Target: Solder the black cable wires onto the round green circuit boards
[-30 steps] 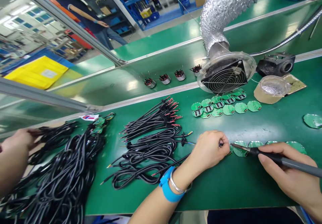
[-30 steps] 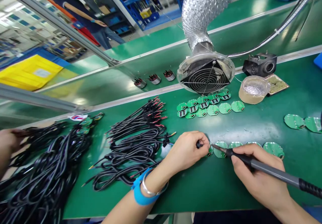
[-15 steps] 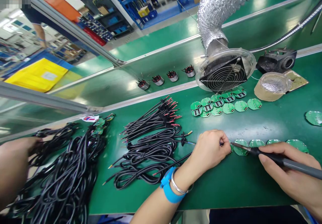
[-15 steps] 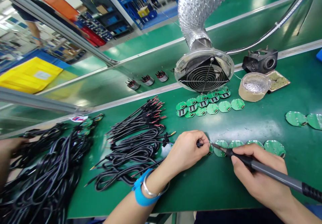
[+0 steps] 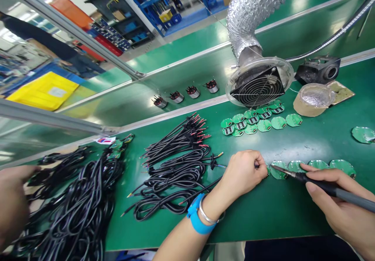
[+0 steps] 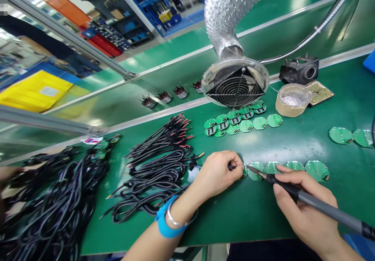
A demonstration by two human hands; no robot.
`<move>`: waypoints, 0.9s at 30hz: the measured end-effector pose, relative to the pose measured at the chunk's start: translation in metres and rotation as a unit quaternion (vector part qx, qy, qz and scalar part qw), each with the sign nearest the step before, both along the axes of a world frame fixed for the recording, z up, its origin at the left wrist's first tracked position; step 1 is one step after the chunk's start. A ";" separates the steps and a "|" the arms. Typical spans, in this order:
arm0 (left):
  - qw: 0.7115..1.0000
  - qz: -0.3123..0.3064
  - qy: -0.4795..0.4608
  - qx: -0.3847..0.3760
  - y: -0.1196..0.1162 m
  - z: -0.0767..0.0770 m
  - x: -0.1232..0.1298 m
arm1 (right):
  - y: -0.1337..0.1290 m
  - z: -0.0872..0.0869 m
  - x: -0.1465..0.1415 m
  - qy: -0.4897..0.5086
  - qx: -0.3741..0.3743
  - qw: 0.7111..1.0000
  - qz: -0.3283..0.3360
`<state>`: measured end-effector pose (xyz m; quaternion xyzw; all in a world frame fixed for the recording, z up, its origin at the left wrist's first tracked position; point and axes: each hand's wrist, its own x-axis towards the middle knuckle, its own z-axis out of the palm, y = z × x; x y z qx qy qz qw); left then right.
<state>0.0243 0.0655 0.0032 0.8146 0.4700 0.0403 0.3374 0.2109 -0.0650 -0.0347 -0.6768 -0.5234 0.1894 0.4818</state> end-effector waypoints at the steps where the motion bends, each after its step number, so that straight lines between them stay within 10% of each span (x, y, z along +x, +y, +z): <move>1: 1.000 -0.016 -0.006 0.002 0.001 0.000 -0.003 | 0.000 -0.002 -0.001 0.002 0.002 1.000 -0.002; 9: 0.966 -0.226 0.050 0.112 0.005 0.004 -0.016 | 0.002 0.003 -0.003 0.020 -0.009 0.999 -0.033; 27: 0.968 -0.208 0.101 0.102 -0.001 0.004 -0.011 | 0.003 0.001 0.002 -0.041 -0.026 0.999 -0.001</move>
